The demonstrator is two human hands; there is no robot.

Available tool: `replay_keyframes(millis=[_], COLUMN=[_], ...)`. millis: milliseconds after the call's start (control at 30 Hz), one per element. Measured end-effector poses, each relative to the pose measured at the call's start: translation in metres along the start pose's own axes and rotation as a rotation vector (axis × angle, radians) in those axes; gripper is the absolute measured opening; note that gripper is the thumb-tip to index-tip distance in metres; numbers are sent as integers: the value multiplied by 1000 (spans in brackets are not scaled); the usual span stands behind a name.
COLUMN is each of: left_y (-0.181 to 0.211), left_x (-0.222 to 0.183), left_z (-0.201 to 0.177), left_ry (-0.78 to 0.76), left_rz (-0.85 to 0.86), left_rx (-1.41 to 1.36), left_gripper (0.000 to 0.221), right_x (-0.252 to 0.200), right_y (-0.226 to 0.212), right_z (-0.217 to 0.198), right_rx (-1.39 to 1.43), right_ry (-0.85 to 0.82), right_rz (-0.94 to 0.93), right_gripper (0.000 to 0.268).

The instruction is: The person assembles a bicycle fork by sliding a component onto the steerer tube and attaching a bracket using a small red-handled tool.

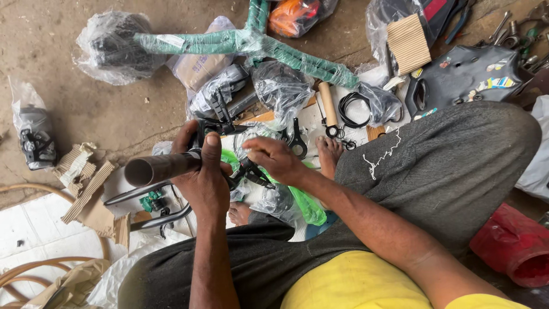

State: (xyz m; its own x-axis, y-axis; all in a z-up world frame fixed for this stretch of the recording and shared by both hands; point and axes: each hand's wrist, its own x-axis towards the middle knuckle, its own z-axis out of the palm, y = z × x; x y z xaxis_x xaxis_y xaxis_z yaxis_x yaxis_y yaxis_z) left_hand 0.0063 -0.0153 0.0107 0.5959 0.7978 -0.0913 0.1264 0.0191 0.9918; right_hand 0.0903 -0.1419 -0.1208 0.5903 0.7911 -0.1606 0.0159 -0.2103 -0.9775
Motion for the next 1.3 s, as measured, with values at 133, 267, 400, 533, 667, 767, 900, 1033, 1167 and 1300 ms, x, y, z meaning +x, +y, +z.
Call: replay_keyframes(millis=[133, 267, 400, 533, 667, 767, 900, 1033, 1167, 1300], left_y=[-3, -4, -4, -3, -7, -8, -6, -9, -6, -2], left_x=[-2, -1, -3, -3, -1, 1, 0, -1, 6, 14], left_z=[0, 1, 1, 3, -2, -2, -2, -1, -2, -5], left_ry=[9, 11, 3, 4, 1, 20, 6, 6, 29, 28], left_rz=[-2, -22, -9, -20, 23, 18, 1, 31, -9, -10], left_rx=[-15, -26, -5, 63, 22, 39, 13, 37, 7, -14], left_gripper=[51, 52, 53, 53, 54, 53, 55, 55, 54, 54], right_x=[0, 1, 1, 0, -1, -3, -3, -7, -1, -24], right_y=[-1, -3, -6, -11, -11, -7, 0, 3, -14, -57], right_z=[0, -2, 0, -4, 1, 1, 3, 11, 9, -63], right_rx=[-8, 49, 116, 12, 122, 124, -11, -156, -118, -73], right_ry=[8, -16, 18, 31, -44, -18, 6, 118, 75, 63], right_rz=[-75, 158, -85, 29, -27, 114, 35, -234, -130, -26], right_gripper=[26, 25, 27, 24, 34, 27, 26, 28, 31, 50])
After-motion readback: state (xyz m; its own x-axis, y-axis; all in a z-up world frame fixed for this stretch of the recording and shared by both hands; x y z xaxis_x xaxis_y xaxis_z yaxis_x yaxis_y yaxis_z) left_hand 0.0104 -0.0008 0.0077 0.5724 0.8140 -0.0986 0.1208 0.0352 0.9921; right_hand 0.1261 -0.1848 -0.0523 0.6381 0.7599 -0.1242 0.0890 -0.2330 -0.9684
